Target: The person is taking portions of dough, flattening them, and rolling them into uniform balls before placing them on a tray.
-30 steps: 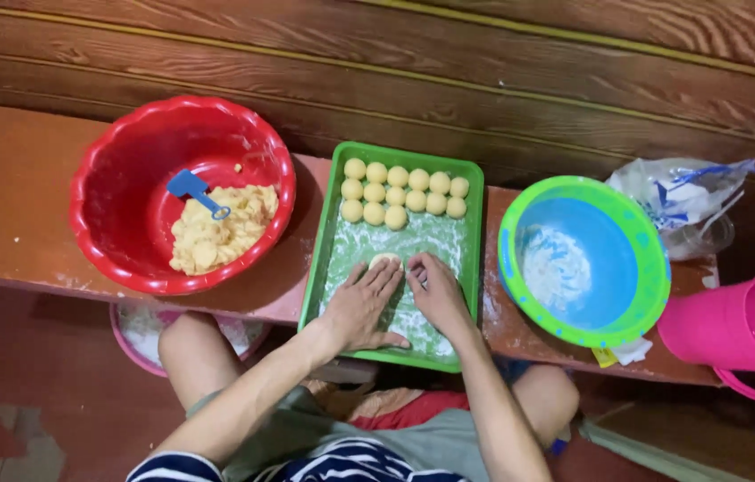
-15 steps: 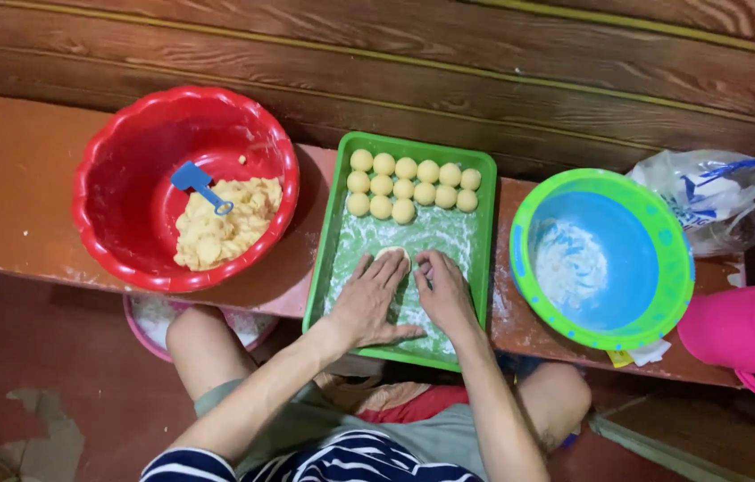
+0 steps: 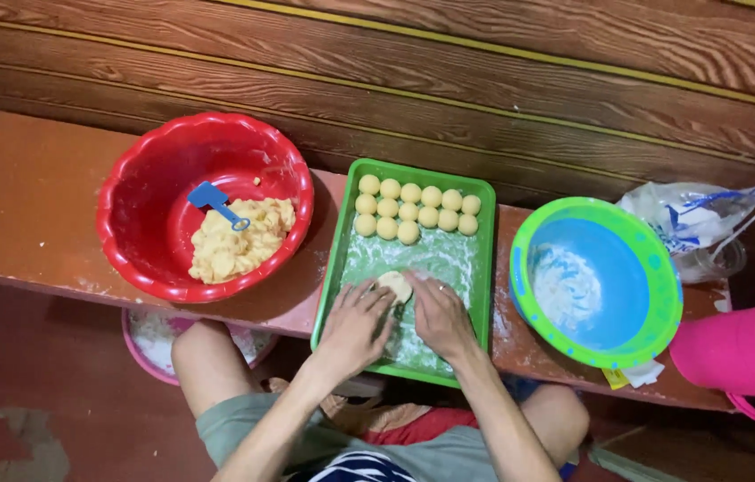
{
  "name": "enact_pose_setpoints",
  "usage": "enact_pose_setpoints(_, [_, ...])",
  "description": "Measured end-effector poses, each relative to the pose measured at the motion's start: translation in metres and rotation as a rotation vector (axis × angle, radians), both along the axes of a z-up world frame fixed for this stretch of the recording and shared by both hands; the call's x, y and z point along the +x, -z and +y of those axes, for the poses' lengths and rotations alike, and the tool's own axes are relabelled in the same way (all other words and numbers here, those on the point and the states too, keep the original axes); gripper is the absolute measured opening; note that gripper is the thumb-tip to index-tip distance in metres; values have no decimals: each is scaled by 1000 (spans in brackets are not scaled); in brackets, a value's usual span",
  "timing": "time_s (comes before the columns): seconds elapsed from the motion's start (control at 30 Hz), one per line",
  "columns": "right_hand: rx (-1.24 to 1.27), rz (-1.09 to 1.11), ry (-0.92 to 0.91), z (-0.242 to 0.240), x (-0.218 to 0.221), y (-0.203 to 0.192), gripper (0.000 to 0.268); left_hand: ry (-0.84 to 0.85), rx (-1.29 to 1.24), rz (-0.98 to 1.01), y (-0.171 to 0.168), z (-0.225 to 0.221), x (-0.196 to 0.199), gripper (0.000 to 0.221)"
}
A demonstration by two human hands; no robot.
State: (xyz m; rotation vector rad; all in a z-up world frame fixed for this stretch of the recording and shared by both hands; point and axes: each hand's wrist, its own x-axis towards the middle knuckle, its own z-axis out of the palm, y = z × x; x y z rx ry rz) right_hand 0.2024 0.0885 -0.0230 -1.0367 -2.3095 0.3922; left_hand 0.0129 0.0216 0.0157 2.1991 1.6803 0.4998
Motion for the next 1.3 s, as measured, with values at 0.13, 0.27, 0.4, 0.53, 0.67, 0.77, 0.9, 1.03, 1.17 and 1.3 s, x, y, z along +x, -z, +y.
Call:
enact_pose_setpoints(0.13, [43, -133, -66, -2, 4, 24, 34, -128, 214, -134, 31, -9, -10, 31])
enact_pose_setpoints(0.27, [142, -259, -78, -4, 3, 28, 43, -203, 347, -333, 27, -13, -10, 15])
enact_pose_setpoints(0.4, [177, -372, -123, 2, -2, 24, 47, -163, 265, -392, 16, -12, -12, 15])
enact_pose_setpoints(0.53, [155, -401, -115, -1, -11, 15, 48, -171, 207, -362, 15, -12, -12, 17])
enact_pose_setpoints(0.67, [88, -386, -133, 1, -10, 15, 59, -182, 178, -390, 8, -13, -11, 17])
enact_pose_setpoints(0.77, [99, -380, -129, -1, -12, 7, 61, -182, 184, -399, 2, -13, -10, 17])
enact_pose_setpoints(0.9, [159, -429, -125, -1, -13, 22, 61, -182, 180, -380, -1, -13, -10, 18])
enact_pose_setpoints(1.03, [145, -403, -148, -6, -11, 16, 67, -184, 165, -364, 4, -15, -10, 19])
enact_pose_setpoints(1.17, [151, -429, -169, -2, -8, 29, 62, -173, 158, -339, 6, -14, -11, 20])
enact_pose_setpoints(1.3, [167, -425, -199, -3, -1, 37, 62, -175, 137, -324, 1, -15, -9, 21])
